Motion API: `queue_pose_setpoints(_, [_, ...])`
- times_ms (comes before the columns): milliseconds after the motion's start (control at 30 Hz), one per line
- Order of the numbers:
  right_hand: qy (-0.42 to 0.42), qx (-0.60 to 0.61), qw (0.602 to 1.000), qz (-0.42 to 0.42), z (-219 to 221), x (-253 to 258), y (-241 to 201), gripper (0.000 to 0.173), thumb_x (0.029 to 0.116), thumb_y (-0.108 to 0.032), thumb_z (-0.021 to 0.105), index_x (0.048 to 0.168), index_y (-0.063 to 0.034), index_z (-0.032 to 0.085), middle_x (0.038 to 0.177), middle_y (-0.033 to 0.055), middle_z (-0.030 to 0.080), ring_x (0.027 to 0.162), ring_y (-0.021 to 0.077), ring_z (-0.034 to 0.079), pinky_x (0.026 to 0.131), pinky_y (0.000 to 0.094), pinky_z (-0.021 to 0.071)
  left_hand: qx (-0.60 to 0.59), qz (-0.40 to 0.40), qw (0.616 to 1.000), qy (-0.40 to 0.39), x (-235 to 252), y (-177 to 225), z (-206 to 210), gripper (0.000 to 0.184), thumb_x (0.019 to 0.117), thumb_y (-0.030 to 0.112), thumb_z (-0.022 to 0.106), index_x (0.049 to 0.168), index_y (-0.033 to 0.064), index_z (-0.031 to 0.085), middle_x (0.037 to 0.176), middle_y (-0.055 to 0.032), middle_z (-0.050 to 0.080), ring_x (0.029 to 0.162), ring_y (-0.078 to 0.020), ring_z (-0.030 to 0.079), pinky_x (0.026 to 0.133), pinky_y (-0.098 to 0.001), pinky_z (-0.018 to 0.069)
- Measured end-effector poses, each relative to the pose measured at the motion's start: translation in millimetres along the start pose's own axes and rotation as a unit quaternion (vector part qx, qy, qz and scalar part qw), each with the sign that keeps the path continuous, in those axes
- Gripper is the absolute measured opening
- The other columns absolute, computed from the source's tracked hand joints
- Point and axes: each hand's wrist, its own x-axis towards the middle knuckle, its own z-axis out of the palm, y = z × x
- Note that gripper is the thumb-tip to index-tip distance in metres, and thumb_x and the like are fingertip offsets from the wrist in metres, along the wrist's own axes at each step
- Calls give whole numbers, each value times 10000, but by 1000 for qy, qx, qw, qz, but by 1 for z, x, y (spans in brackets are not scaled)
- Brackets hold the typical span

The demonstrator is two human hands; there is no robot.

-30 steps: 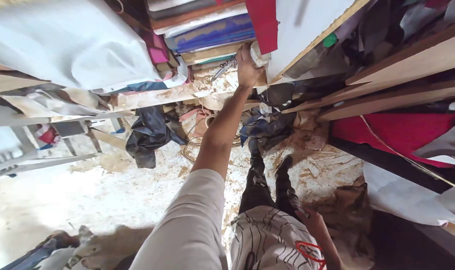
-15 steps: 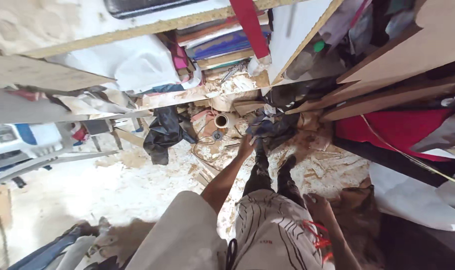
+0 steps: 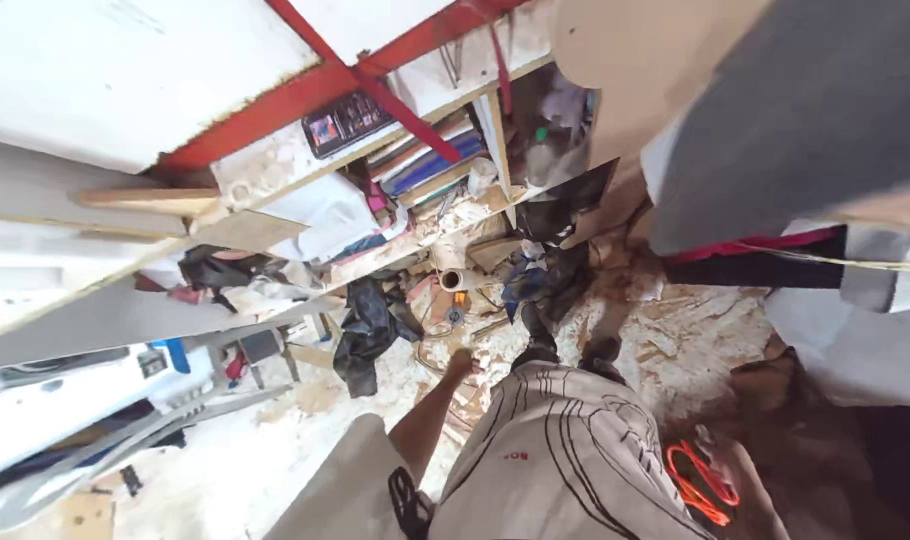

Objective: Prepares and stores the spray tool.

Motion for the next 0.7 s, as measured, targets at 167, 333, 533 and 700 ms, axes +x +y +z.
queue_pose_setpoints(167, [-41, 147, 988, 37, 36, -23, 98, 348, 971, -222, 729, 1276, -60, 683, 957, 212, 697, 696, 300, 637, 666, 519, 551, 97, 163, 978, 88, -17, 69, 17, 668, 1038, 84, 521, 1624, 56, 201, 1583, -243, 391, 1387, -386, 497, 1130, -532, 444])
queue_pose_setpoints(333, [-24, 352, 930, 100, 97, -63, 163, 426, 967, -398, 705, 1231, -63, 692, 1070, 181, 726, 939, 324, 710, 862, 564, 576, 130, 226, 965, 20, -57, 131, 133, 619, 1009, 156, 655, 1528, -21, 368, 1339, -283, 610, 1171, -368, 656, 1000, -518, 551])
queue_pose_setpoints(533, [-67, 507, 827, 231, 188, -95, 246, 418, 947, -384, 690, 1034, 25, 695, 941, 206, 691, 821, 332, 677, 765, 564, 546, 333, 248, 909, 46, -153, 184, 299, 683, 1103, 499, 362, 1228, -122, 618, 1099, -281, 691, 966, -349, 688, 918, -529, 546])
queue_pose_setpoints(700, [-100, 609, 748, 245, 240, -128, 281, 357, 951, -264, 647, 1126, 47, 661, 955, 201, 707, 818, 311, 700, 789, 542, 568, 369, 320, 870, 62, -158, 224, 418, 979, 1003, 753, 125, 1132, -57, 659, 963, -226, 689, 808, -293, 641, 775, -535, 534])
